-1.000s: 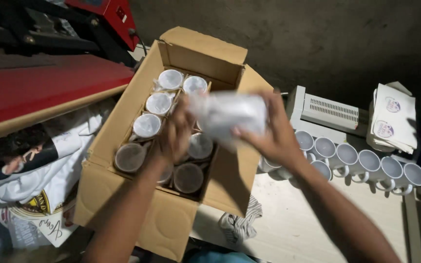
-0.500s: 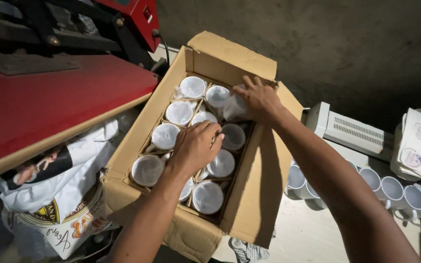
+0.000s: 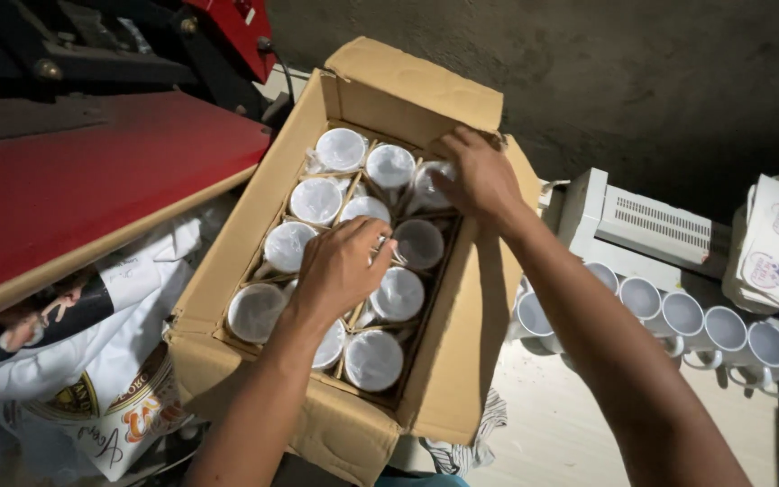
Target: The person removes white mugs from a cardboard box, wraps each mug individually in a plastic bag by hand, and places the wrapped mugs into the compartments of a partitioned cardboard box.
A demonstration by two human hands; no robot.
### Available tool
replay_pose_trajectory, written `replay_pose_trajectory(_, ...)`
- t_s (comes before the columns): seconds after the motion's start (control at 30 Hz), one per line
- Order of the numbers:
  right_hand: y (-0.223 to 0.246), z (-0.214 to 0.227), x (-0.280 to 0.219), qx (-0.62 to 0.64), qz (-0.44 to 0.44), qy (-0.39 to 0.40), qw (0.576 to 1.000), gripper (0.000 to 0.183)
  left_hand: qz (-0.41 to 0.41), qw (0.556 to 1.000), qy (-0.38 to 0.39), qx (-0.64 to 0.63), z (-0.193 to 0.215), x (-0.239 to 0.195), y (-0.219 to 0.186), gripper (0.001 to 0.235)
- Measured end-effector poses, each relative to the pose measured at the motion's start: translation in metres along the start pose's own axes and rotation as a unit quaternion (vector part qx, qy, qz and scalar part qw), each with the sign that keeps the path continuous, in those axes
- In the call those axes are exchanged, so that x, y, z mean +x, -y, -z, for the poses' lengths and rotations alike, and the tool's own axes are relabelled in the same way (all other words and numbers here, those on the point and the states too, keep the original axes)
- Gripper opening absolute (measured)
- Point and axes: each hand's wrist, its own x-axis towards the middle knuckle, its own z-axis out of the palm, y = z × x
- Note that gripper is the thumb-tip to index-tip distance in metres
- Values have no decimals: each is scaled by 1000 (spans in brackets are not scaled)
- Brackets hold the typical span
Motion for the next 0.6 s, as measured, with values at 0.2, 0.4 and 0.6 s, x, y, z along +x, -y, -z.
replay_pose_trajectory(0.2,31,17,-119,231,-8,-278,932,29,-12,1000,17,1,-10,-6,18,20)
replay_pose_trajectory(0.4,-21,-10,-305,283,-183,-300,892,32,73,996,52,30,-9,-10,20,23)
replay_pose_trajectory(0.6,-100,7,-507,115,-411,-312,849,25,86,992,72,57,-17,-15,37,21)
